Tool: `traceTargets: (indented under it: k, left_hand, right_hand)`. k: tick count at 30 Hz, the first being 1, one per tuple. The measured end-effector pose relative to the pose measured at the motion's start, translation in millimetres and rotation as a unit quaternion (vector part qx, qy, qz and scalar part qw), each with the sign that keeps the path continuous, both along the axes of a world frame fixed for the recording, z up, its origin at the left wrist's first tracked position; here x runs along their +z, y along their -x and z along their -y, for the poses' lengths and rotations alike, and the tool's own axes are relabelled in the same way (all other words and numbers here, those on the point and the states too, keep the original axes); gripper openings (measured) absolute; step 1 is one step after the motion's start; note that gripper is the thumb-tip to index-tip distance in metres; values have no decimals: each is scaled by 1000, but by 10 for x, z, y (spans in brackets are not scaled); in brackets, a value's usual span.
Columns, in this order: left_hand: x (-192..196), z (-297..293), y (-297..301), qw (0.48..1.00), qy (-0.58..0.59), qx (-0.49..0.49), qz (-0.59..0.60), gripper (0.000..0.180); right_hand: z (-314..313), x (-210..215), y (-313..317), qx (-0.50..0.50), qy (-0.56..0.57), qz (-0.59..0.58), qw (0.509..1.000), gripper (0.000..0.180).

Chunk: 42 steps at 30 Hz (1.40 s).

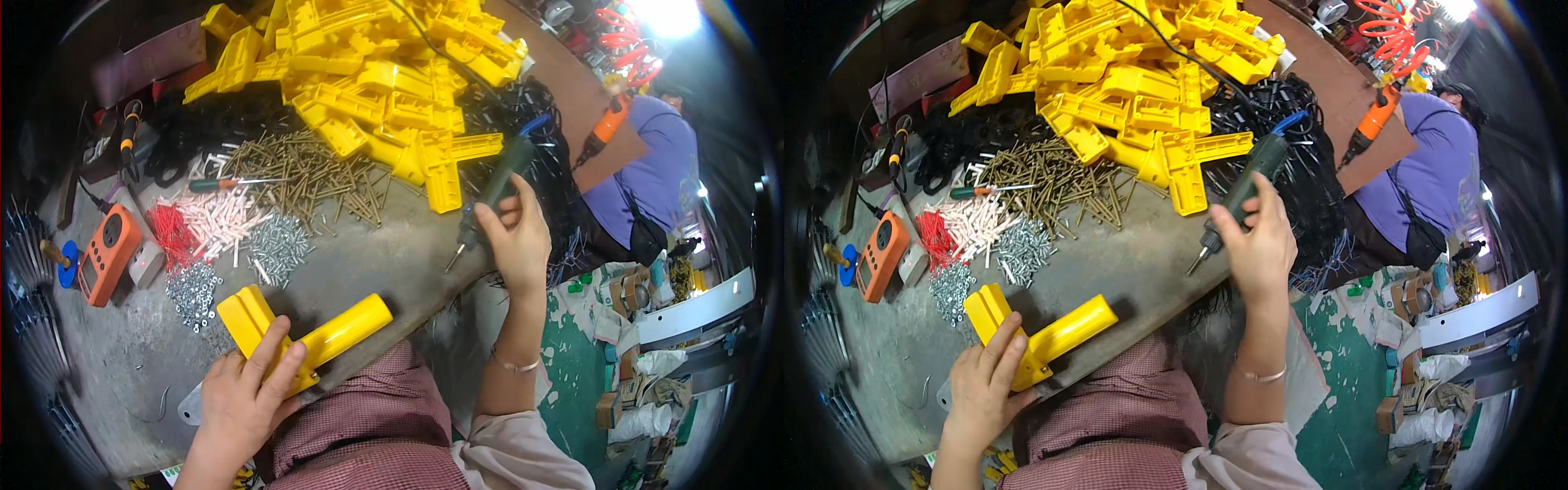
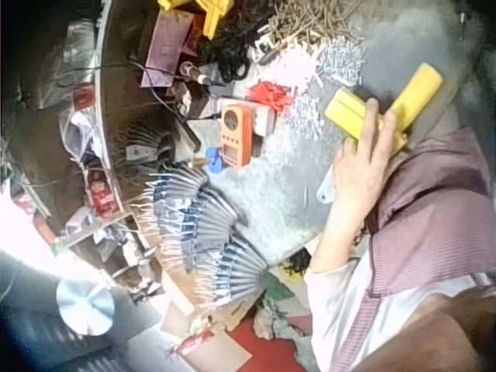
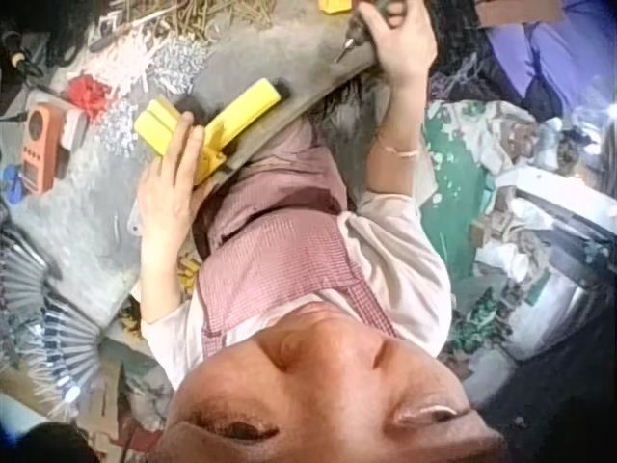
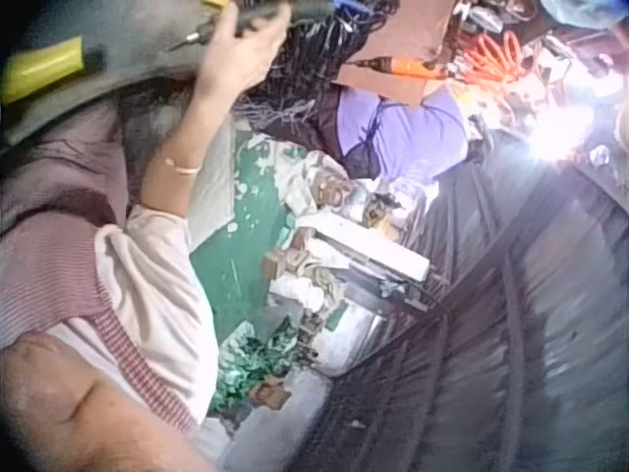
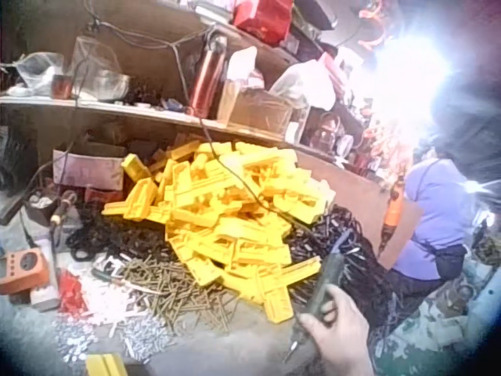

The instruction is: Assembling a hardware device by fitting a metal plate into a yellow plastic housing, securing it with screws, and soldering electrical wires.

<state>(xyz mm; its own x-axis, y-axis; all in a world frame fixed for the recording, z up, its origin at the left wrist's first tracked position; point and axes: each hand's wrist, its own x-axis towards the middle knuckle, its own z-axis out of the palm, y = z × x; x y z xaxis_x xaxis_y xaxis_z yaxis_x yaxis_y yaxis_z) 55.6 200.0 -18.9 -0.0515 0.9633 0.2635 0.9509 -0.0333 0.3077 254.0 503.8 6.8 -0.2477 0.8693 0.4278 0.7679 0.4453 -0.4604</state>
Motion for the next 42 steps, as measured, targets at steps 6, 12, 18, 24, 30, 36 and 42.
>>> traceTargets:
  k: [6, 12, 18, 24, 30, 36, 42]
  left_hand:
    - [-4, 114, -66, 995, 2, 77, 66, 115]
    - [-14, -102, -14, 990, 56, 73, 107, 112]
    - [-112, -40, 26, 992, -22, 47, 119, 113]
    - [-83, -65, 38, 988, 2, 49, 146, 112]
    - [-118, -60, 40, 987, -43, 48, 147, 109]
    - [-131, -88, 39, 986, -52, 39, 150, 108]
    - [-170, -82, 49, 990, -43, 43, 131, 111]
  right_hand:
    - [-350, -293, 187, -88, 31, -20, 995, 87]
    - [91, -57, 133, 238, 258, -570, 743, 59]
    - [483, 142, 647, 339, 478, -655, 478, 44]
    - [681, -154, 757, 233, 461, -688, 510, 41]
    - [812, -84, 802, 278, 446, -697, 489, 42]
    - [778, -170, 766, 299, 461, -703, 452, 43]
    - [740, -168, 770, 304, 480, -707, 421, 44]
